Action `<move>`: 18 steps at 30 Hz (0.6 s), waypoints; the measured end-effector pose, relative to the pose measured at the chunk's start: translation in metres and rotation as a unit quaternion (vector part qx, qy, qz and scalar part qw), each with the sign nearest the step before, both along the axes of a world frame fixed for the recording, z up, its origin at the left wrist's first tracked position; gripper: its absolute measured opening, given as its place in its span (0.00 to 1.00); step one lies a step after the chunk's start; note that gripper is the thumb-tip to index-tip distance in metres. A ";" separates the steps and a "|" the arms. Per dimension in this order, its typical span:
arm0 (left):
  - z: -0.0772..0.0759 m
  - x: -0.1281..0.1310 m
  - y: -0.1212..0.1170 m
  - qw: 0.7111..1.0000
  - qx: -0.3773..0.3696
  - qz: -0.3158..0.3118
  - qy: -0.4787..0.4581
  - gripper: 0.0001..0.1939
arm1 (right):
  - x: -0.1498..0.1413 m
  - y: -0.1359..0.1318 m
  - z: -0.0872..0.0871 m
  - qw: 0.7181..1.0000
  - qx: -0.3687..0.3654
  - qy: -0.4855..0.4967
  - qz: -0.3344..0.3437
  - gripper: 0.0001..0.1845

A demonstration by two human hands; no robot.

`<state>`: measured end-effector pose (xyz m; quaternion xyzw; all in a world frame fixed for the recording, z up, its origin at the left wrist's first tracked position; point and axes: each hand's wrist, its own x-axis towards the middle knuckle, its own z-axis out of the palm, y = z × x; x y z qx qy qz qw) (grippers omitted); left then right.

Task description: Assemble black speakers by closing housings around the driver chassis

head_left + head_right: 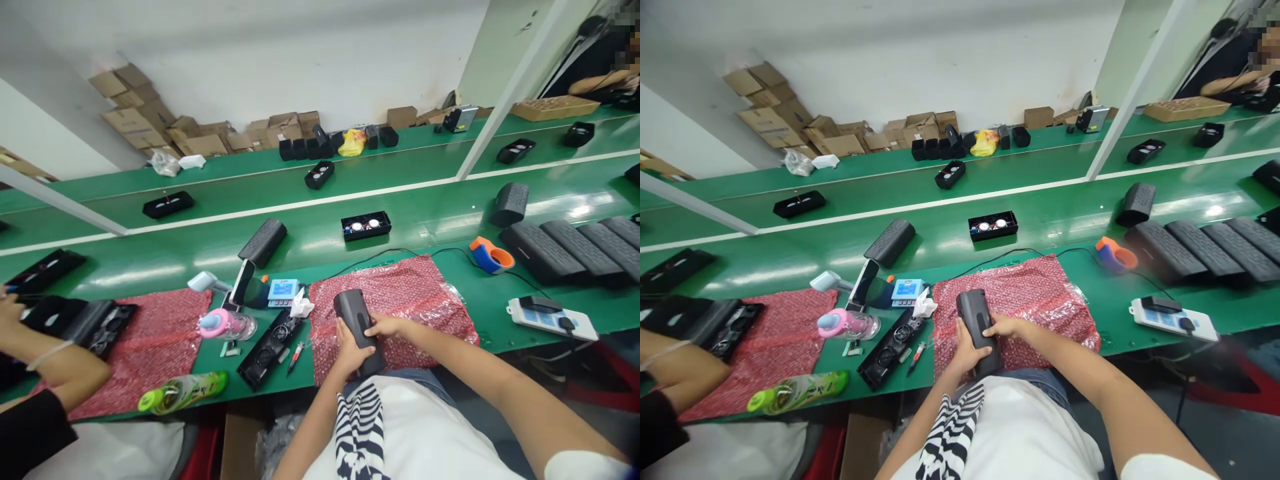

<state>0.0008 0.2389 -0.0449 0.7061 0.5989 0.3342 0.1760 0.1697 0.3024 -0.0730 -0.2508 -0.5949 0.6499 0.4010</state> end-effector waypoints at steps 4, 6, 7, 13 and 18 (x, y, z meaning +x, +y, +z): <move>-0.010 -0.002 -0.003 0.981 0.006 -0.125 -0.152 0.42 | 0.052 0.001 -0.025 0.985 -0.143 0.032 -0.088 0.20; -0.013 -0.012 -0.001 0.974 -0.012 -0.096 -0.206 0.35 | 0.062 -0.002 -0.038 0.979 -0.160 0.063 -0.108 0.21; -0.015 -0.017 0.001 0.972 -0.026 -0.075 -0.220 0.33 | 0.064 -0.004 -0.044 0.979 -0.156 0.082 -0.107 0.21; -0.035 -0.029 0.006 0.976 -0.089 -0.053 -0.191 0.16 | 0.065 -0.003 -0.064 0.967 -0.152 0.161 -0.129 0.17; -0.046 -0.022 0.007 0.978 -0.117 -0.075 -0.157 0.16 | 0.076 0.008 -0.073 0.957 -0.197 0.157 -0.145 0.21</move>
